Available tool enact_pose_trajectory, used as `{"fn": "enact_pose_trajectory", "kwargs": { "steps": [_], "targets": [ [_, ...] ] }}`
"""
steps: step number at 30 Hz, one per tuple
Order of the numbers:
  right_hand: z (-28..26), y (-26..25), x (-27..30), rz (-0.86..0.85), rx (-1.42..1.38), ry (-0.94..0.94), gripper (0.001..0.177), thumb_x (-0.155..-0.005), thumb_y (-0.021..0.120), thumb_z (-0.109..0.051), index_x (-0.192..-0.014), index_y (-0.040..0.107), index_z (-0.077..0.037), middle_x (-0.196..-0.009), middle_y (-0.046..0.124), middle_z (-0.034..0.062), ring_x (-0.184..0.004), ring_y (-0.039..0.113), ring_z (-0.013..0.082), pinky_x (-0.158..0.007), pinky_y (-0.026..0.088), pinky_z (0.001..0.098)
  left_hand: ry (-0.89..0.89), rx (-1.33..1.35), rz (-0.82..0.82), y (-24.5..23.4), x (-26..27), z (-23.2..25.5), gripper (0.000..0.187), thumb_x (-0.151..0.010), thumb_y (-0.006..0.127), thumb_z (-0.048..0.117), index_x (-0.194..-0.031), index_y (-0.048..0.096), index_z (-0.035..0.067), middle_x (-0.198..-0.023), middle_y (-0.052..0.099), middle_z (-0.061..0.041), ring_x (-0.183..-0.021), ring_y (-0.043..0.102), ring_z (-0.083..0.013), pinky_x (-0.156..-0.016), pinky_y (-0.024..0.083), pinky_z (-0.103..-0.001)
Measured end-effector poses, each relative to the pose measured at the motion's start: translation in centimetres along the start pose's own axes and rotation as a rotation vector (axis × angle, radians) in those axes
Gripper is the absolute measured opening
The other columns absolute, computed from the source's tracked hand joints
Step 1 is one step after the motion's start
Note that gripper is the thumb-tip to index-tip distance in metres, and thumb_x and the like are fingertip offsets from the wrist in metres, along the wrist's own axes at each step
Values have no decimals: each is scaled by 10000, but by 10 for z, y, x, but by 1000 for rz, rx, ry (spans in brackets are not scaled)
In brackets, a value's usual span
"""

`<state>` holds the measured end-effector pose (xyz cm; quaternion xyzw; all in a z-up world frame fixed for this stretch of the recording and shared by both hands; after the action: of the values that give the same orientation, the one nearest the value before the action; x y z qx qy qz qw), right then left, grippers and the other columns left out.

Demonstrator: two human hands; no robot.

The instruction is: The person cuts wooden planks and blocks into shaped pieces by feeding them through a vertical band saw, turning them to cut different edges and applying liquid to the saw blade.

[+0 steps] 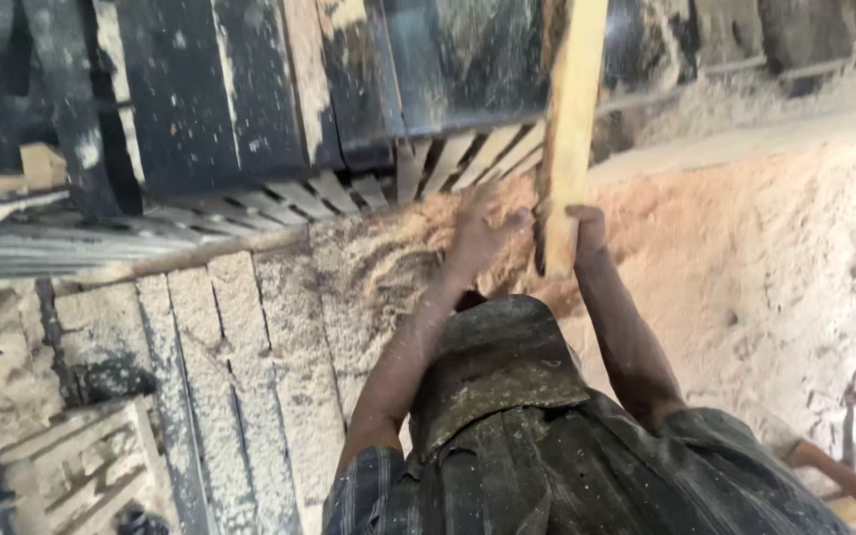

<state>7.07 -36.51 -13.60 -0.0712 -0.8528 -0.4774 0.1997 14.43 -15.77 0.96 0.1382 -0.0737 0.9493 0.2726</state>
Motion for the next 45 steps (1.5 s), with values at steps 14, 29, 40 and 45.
{"fn": "enact_pose_trajectory", "kwargs": {
  "steps": [14, 29, 40, 45],
  "targets": [
    [127, 105, 204, 130, 1591, 162, 1104, -825, 786, -489, -1667, 186, -102, -1338, 611, 326, -1198, 654, 409, -1028, 550, 521, -393, 998, -249, 104, 277, -222, 632, -925, 762, 102, -1496, 538, -54, -1182, 652, -189, -994, 681, -272, -820, 590, -382],
    [130, 165, 37, 89, 1394, 80, 1282, -851, 777, -417, -1597, -196, -45, -1505, 454, 341, -1257, 631, 401, -1054, 553, 480, -205, 830, 223, -25, 168, -189, 510, -840, 757, 15, -1314, 580, -45, -1128, 735, -128, -986, 729, -232, -895, 607, -377],
    [87, 171, -35, 9, 1544, 299, 1454, -688, 719, -695, -1604, -197, -35, -1564, 398, 290, -1332, 562, 429, -1183, 410, 539, -86, -294, 124, -100, 91, -106, 1246, -672, 929, 355, -1572, 149, -9, -1607, 238, -264, -1475, 279, -401, -1193, 296, -517],
    [74, 169, -49, -352, 2225, 241, 1541, -560, 687, -889, -1589, -58, -17, -1705, -64, 188, -1544, -156, 395, -1235, 100, 608, 225, -947, -33, -120, 49, -39, 1228, -648, 821, 672, -1588, 293, 84, -1677, 150, -203, -1544, 106, -445, -1221, 59, -662]
  ]
}}
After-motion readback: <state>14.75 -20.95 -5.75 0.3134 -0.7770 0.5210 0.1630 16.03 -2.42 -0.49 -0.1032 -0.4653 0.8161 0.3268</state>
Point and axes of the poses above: each hand's wrist, its own x-axis away from the middle knuckle, its own y-axis out of the palm, z = x × y, the point moved 7 cm from there along -x, towards the middle knuckle
